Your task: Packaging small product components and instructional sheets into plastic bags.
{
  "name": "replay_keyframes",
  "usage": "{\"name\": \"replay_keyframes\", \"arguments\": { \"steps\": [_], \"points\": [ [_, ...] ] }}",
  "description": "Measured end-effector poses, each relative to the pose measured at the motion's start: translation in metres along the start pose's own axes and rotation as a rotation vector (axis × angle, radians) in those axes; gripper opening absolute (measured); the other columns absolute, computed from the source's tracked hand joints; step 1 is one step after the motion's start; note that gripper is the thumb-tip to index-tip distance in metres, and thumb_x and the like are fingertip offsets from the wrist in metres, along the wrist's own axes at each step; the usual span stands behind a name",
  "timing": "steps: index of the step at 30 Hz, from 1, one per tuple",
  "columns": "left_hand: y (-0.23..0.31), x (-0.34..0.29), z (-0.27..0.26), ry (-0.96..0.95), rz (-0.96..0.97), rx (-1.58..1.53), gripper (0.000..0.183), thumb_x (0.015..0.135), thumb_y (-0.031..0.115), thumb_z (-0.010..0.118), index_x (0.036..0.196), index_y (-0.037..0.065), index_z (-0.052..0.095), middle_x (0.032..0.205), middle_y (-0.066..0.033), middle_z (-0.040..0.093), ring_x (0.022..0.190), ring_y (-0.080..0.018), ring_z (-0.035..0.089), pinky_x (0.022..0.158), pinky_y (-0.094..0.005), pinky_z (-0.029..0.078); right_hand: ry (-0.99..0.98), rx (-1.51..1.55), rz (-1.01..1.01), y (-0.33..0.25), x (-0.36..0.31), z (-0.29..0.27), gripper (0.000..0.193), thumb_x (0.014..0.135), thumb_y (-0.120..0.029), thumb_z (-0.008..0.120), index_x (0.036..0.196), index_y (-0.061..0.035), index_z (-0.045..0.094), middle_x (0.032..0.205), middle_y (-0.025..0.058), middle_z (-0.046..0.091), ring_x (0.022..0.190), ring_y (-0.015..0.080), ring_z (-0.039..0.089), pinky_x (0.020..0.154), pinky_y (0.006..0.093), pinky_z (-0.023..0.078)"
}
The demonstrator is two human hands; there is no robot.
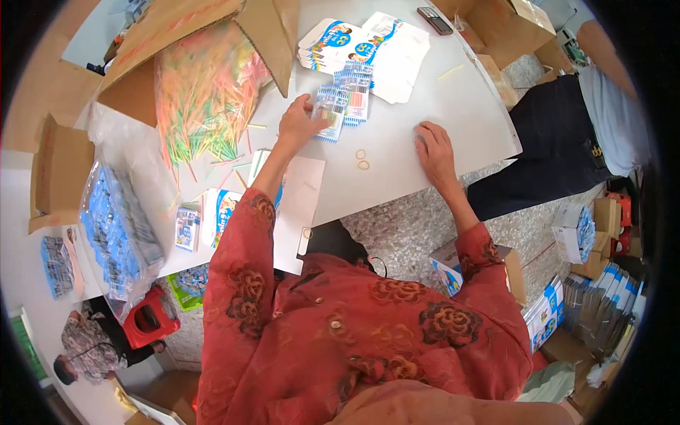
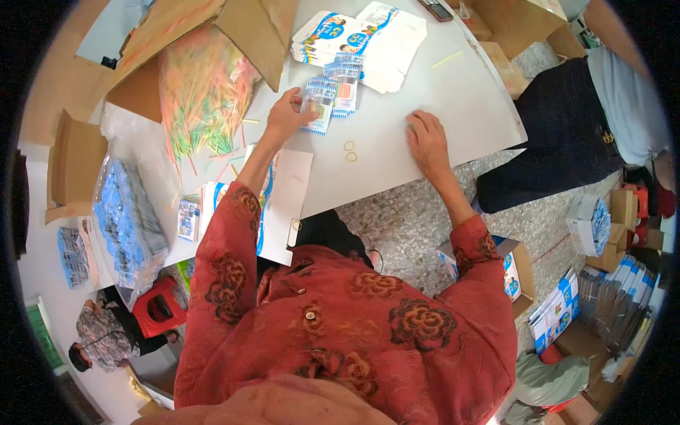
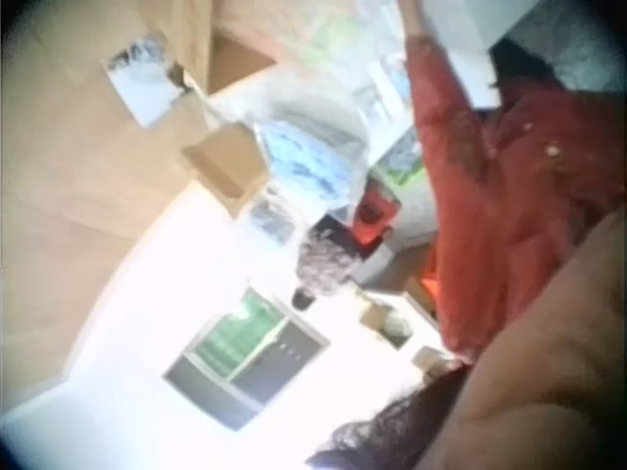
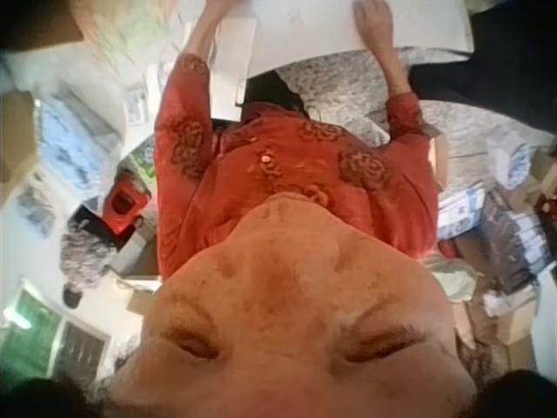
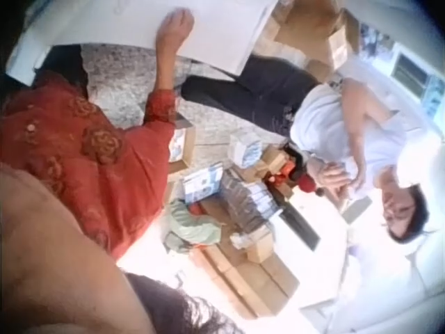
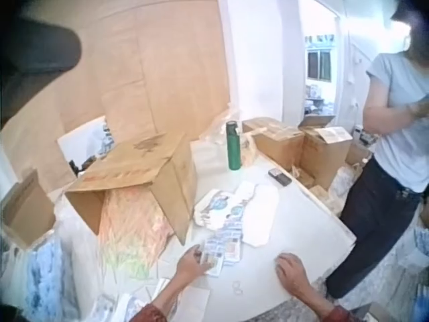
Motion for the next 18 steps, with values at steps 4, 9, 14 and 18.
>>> {"name": "replay_keyframes", "arguments": {
  "steps": [4, 9, 14, 18],
  "points": [
    [0.010, 0.004, 0.009, -0.059, -0.074, 0.008, 0.070, 0.064, 0.020, 0.079, 0.123, -0.002, 0.049, 0.091, -0.0078, 0.063, 0.077, -0.0148, 0.061, 0.067, -0.0260, 0.048, 0.019, 0.038, 0.006, -0.001, 0.004, -0.006, 0.027, 0.074, -0.002, 0.061, 0.101, -0.0015, 0.057, 0.108, 0.0127, 0.056, 0.102, 0.0311, 0.052, 0.087, 0.0387, 0.042],
    [0.009, 0.002, 0.010, -0.141, -0.115, -0.048, 0.031, 0.070, 0.009, 0.074, 0.096, -0.001, 0.061, 0.082, -0.0034, 0.065, 0.071, -0.0076, 0.058, 0.064, -0.0218, 0.046, 0.018, 0.064, 0.013, 0.000, 0.005, -0.004, 0.028, 0.074, -0.001, 0.061, 0.102, -0.0015, 0.058, 0.108, 0.0133, 0.056, 0.101, 0.0319, 0.052, 0.087, 0.0388, 0.043],
    [0.016, -0.018, 0.011, -0.150, -0.137, -0.464, 0.023, 0.073, 0.004, 0.069, 0.093, 0.002, 0.059, 0.086, -0.0045, 0.065, 0.074, -0.0082, 0.059, 0.066, -0.0218, 0.047, 0.029, 0.076, 0.025, 0.004, 0.001, -0.006, 0.028, 0.074, -0.001, 0.061, 0.102, -0.0017, 0.058, 0.108, 0.0128, 0.056, 0.101, 0.0318, 0.052, 0.087, 0.0390, 0.042],
    [0.033, -0.024, 0.014, -0.130, -0.097, -0.725, 0.021, 0.073, 0.001, 0.069, 0.090, 0.002, 0.058, 0.084, -0.0048, 0.066, 0.071, -0.0087, 0.060, 0.063, -0.0226, 0.048, 0.030, 0.085, 0.030, 0.000, 0.000, -0.009, 0.024, 0.075, -0.002, 0.060, 0.099, -0.0014, 0.057, 0.106, 0.0119, 0.056, 0.101, 0.0301, 0.052, 0.087, 0.0377, 0.041]
  ]
}}
Point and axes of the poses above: each hand's wrist, its own x-axis towards the middle knuckle, its own z-axis out of the palm, y = z × x, the point moved 9 cm from there along x, towards the middle knuckle
